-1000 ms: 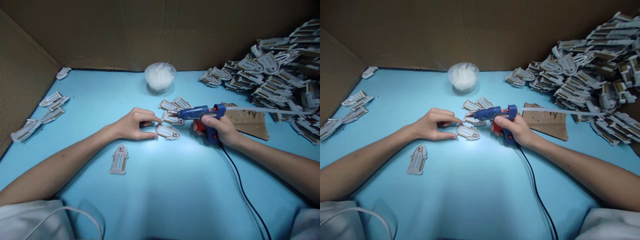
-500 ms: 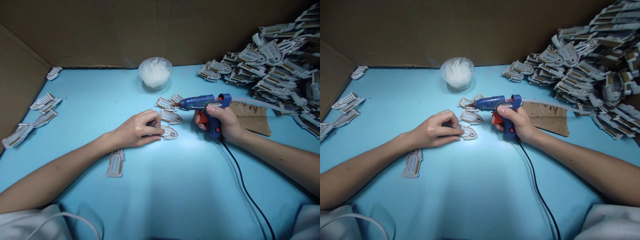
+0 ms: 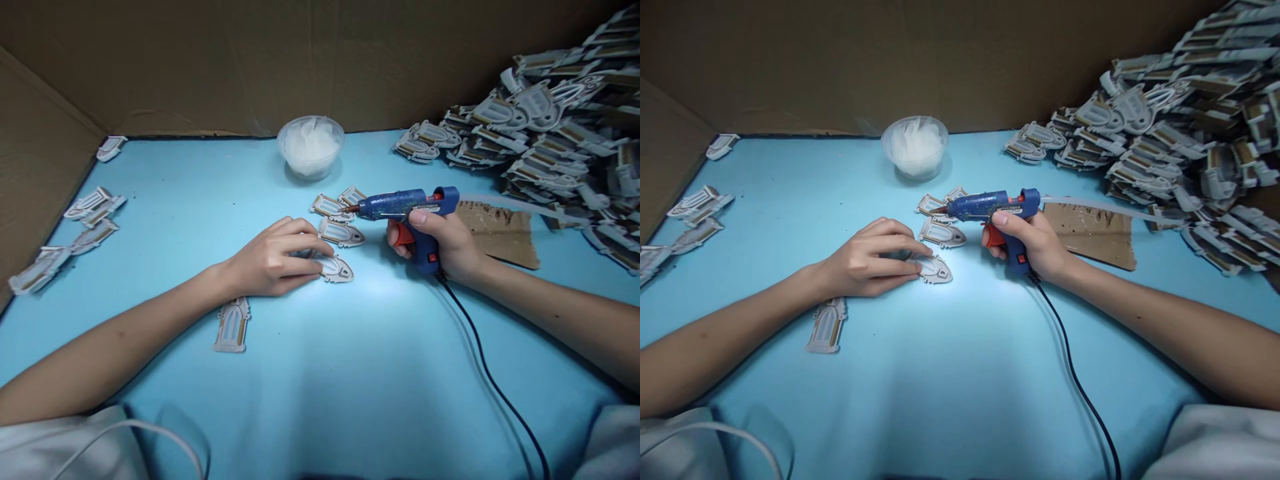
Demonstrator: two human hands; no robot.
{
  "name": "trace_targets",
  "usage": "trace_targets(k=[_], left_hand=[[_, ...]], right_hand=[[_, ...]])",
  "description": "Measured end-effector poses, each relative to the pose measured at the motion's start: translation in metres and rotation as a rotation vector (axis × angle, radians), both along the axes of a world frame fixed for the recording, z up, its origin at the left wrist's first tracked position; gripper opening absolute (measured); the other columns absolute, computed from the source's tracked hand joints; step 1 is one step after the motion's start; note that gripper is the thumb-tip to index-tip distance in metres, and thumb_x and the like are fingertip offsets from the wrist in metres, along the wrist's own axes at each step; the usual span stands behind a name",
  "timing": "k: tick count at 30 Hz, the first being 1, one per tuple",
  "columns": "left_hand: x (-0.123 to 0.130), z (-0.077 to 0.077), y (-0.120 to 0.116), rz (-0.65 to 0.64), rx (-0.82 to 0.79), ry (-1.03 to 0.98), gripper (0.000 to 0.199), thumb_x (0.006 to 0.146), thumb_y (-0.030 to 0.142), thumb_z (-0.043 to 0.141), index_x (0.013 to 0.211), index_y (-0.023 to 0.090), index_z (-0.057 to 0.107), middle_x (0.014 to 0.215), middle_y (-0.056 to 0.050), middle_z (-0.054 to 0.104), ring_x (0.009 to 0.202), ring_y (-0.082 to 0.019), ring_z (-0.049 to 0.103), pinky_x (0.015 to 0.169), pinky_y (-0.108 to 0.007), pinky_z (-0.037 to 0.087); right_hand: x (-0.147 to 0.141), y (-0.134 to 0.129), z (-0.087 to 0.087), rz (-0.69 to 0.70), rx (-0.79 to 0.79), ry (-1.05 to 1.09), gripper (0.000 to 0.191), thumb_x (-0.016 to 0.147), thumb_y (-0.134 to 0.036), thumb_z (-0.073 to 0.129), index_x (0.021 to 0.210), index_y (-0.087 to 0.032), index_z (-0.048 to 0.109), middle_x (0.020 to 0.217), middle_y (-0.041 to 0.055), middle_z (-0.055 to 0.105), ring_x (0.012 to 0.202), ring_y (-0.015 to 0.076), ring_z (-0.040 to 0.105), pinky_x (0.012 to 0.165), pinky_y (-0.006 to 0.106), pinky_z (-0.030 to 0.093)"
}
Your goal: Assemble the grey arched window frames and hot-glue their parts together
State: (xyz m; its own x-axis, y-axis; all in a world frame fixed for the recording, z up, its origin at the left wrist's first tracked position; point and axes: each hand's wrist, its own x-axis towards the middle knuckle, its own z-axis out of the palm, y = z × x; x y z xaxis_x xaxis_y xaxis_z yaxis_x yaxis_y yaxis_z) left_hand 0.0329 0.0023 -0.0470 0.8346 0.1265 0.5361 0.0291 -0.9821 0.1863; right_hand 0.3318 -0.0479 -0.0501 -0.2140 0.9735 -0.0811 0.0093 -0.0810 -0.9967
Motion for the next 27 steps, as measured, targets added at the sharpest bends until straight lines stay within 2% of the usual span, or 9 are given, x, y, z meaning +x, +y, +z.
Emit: trace_targets(k=[6, 10, 27], left_hand=[[-0.0043, -0.0005, 0.0047, -0.056, -0.049, 0.089, 0.013, 0.1, 0.017, 0.061, 0.105, 0.017, 0.072, 0.126, -0.014, 0.074, 0.107, -0.024, 0.066, 0.089, -0.039, 0.055], [-0.0059, -0.0004, 0.0059, -0.053, -0.024, 0.16, 0.022, 0.104, 0.019, 0.053, 0.114, 0.021, 0.072, 0.129, -0.014, 0.072, 0.112, -0.025, 0.065, 0.092, -0.041, 0.054], [-0.0022, 0.0025, -0.0021, 0.015, 0.124, 0.301, 0.033, 0.106, 0.014, 0.047, 0.134, 0.022, 0.061, 0.126, -0.015, 0.068, 0.106, -0.023, 0.062, 0.089, -0.039, 0.052]], right_hand=[[-0.0023, 0.0002, 0.0022, -0.006, 0.013, 0.02, 0.045, 0.087, -0.056, 0.071, 0.073, -0.014, 0.07, 0.063, 0.0067, 0.064, 0.052, 0.0132, 0.054, 0.049, 0.026, 0.043], [-0.0024, 0.0004, 0.0024, -0.011, 0.005, 0.029, 0.045, 0.085, -0.057, 0.073, 0.074, -0.013, 0.07, 0.066, 0.0075, 0.066, 0.053, 0.013, 0.055, 0.049, 0.026, 0.044], [-0.003, 0.0001, 0.0029, -0.013, 0.001, 0.007, 0.048, 0.082, -0.06, 0.075, 0.071, -0.014, 0.071, 0.062, 0.0065, 0.064, 0.051, 0.0134, 0.054, 0.048, 0.026, 0.044]])
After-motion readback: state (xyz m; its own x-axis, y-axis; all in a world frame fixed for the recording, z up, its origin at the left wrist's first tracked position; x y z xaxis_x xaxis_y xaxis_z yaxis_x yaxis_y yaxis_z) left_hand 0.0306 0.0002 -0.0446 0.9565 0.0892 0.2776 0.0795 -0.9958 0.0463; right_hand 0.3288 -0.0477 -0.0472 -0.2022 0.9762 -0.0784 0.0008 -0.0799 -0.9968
